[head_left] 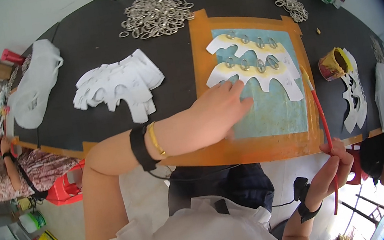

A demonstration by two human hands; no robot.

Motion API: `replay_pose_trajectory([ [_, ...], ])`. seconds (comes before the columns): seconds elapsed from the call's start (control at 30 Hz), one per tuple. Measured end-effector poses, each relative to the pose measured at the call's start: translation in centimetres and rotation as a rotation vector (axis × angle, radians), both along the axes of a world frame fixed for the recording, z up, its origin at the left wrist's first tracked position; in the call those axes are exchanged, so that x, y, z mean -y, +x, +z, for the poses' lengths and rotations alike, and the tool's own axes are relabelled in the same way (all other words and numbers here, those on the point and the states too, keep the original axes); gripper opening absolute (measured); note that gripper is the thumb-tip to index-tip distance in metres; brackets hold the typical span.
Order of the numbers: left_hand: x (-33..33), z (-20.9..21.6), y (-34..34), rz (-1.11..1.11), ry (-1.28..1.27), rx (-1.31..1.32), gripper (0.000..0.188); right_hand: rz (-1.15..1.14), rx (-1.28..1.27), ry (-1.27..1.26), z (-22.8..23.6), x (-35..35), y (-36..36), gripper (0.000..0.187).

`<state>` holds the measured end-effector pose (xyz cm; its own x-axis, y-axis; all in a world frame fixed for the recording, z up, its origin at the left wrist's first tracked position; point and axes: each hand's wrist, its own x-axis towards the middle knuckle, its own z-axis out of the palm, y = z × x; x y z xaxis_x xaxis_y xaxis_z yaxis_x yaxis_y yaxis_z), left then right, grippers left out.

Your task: Applying yellow adhesive using a brush to white shoe component parts on a workstation.

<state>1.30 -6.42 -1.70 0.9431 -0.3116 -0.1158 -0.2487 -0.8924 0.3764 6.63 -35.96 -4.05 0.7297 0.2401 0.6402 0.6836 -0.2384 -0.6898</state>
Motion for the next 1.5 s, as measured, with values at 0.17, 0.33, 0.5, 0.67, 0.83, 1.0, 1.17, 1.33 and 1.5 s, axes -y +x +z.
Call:
replay_pose_trajectory([
  [0.17, 1.4, -0.2, -2.1, 0.155, 0.171, 0.211, 0.041, 0.039, -0.025, 0.033, 0.5, 2.0, -1.4, 0.01],
  [0.33, -2.3, 1.8, -5.9, 0.346, 0.099, 0.32, 0.033, 0.052, 0.003, 0.052, 1.1, 4.3, -3.4, 0.01],
  [0.5, -14.3, -0.8, -9.9, 0.662, 0.173, 0.413, 0.037, 0.025, -0.072, 0.037, 1.5, 6.3, -5.0, 0.01],
  [0.67, -16.3, -1.5, -11.0, 0.713, 0.164, 0.325, 0.037, 0.021, -0.11, 0.006, 2.1, 8.3, -5.1, 0.014],
  [0.83, -15.5, 0.2, -8.9, 0.765, 0.168, 0.396, 0.031, -0.052, -0.07, 0.043, 2.4, 9.6, -4.6, 0.015],
  [1.0, -11.0, 4.6, -5.2, 0.642, 0.217, 0.277, 0.024, -0.134, -0.073, 0.034, 3.2, 9.7, -3.8, 0.014],
  [1.17, -0.5, 6.0, -0.5, 0.253, -0.269, -0.046, 0.023, -0.15, -0.081, 0.067, 4.7, 7.7, -2.6, 0.011],
  [1.33, 4.2, 0.1, 5.7, -0.091, -0.277, 0.114, 0.023, -0.062, -0.101, 0.062, 5.6, 7.0, -1.9, 0.011],
  [1.5, 5.0, -1.2, 7.8, 0.069, -0.039, 0.042, 0.036, -0.117, -0.105, 0.031, 5.2, 8.8, -1.7, 0.008],
])
